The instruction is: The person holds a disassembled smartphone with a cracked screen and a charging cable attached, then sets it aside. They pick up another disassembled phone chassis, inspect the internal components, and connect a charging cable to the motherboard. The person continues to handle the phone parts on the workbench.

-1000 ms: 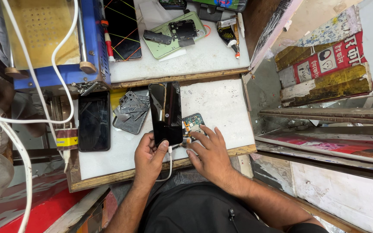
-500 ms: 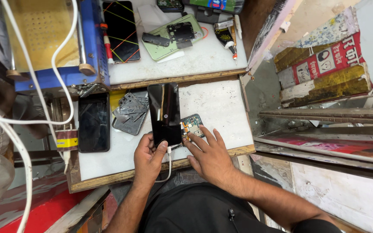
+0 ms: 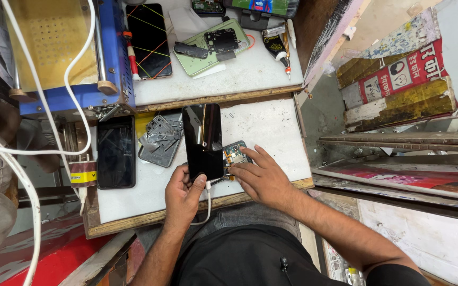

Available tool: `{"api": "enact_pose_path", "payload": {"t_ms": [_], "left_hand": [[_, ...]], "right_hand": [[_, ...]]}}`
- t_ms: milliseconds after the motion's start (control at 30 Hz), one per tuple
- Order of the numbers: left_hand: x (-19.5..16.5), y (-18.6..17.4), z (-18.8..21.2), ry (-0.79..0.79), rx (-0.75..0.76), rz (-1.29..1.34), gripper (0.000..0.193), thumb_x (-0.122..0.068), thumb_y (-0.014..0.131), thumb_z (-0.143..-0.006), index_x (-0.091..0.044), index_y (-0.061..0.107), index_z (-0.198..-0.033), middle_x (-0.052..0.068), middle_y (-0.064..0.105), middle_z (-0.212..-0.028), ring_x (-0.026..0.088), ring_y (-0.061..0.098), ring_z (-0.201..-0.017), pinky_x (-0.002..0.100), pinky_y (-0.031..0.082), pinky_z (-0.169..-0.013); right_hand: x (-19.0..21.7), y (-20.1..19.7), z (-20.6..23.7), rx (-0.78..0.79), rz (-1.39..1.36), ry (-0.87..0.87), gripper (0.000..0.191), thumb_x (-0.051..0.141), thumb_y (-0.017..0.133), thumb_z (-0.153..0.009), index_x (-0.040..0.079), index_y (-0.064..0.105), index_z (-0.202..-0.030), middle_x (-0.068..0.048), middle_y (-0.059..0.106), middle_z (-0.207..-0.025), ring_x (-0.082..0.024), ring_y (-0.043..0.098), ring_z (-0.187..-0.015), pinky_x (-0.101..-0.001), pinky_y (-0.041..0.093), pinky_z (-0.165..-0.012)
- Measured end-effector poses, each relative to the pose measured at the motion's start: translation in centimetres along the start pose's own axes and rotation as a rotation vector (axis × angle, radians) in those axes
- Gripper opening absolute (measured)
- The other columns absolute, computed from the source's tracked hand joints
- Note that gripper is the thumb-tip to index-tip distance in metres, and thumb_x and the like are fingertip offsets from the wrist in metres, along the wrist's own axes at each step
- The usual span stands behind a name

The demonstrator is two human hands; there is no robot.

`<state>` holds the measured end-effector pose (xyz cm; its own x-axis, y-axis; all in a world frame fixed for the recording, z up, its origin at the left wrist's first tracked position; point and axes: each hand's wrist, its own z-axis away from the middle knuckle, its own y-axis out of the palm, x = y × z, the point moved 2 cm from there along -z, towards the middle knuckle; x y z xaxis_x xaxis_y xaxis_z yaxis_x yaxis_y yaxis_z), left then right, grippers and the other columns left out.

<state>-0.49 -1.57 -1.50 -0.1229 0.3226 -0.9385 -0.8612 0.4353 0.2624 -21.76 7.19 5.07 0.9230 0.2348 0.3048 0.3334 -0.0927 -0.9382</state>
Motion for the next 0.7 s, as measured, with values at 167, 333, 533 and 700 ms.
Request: {"api": "enact_pose_path", "payload": {"t_ms": [167, 333, 533, 700], "left_hand": [[0.3, 0.0, 0.0, 0.018, 0.004, 0.03, 0.022, -0.008, 0.068, -0.099, 0.003, 0.06, -0.116, 0.007, 0.07, -0.098, 0.01, 0.065, -0.086, 0.025, 0.055, -0.077], [0.4, 0.0, 0.0, 0.027, 0.007, 0.033, 0.022, -0.007, 0.067, -0.099, 0.003, 0.06, -0.117, 0.007, 0.07, -0.1, 0.01, 0.065, -0.089, 0.024, 0.055, -0.079], [0.2, 0.0, 0.0, 0.027, 0.0, 0.032, 0.023, -0.007, 0.067, -0.098, 0.002, 0.06, -0.118, 0.007, 0.071, -0.1, 0.009, 0.066, -0.089, 0.024, 0.054, -0.079], [0.2, 0.0, 0.0, 0.022, -0.008, 0.015, 0.022, -0.007, 0.068, -0.099, 0.003, 0.06, -0.117, 0.007, 0.07, -0.098, 0.009, 0.064, -0.086, 0.024, 0.054, -0.077]], "right_hand": [[-1.1, 0.7, 0.1, -0.022, -0.081, 0.003, 0.026, 0.016, 0.072, -0.092, 0.015, 0.072, -0.118, -0.001, 0.07, -0.124, -0.029, 0.049, -0.142, -0.0567, 0.034, -0.123], [-2.1, 0.3, -0.3, -0.107, -0.24, 0.128, 0.02, 0.014, 0.074, -0.095, 0.015, 0.074, -0.115, -0.002, 0.067, -0.135, -0.028, 0.049, -0.147, -0.0517, 0.039, -0.127], [-1.2, -0.1, -1.7, -0.09, -0.284, 0.321, 0.02, 0.018, 0.081, -0.085, 0.017, 0.08, -0.105, -0.012, 0.054, -0.15, -0.045, 0.025, -0.152, -0.0555, 0.036, -0.118], [-0.9, -0.1, -2.3, -0.075, -0.281, 0.398, 0.015, 0.018, 0.082, -0.084, 0.017, 0.082, -0.099, -0.014, 0.051, -0.151, -0.048, 0.02, -0.152, -0.0591, 0.031, -0.119]]}}
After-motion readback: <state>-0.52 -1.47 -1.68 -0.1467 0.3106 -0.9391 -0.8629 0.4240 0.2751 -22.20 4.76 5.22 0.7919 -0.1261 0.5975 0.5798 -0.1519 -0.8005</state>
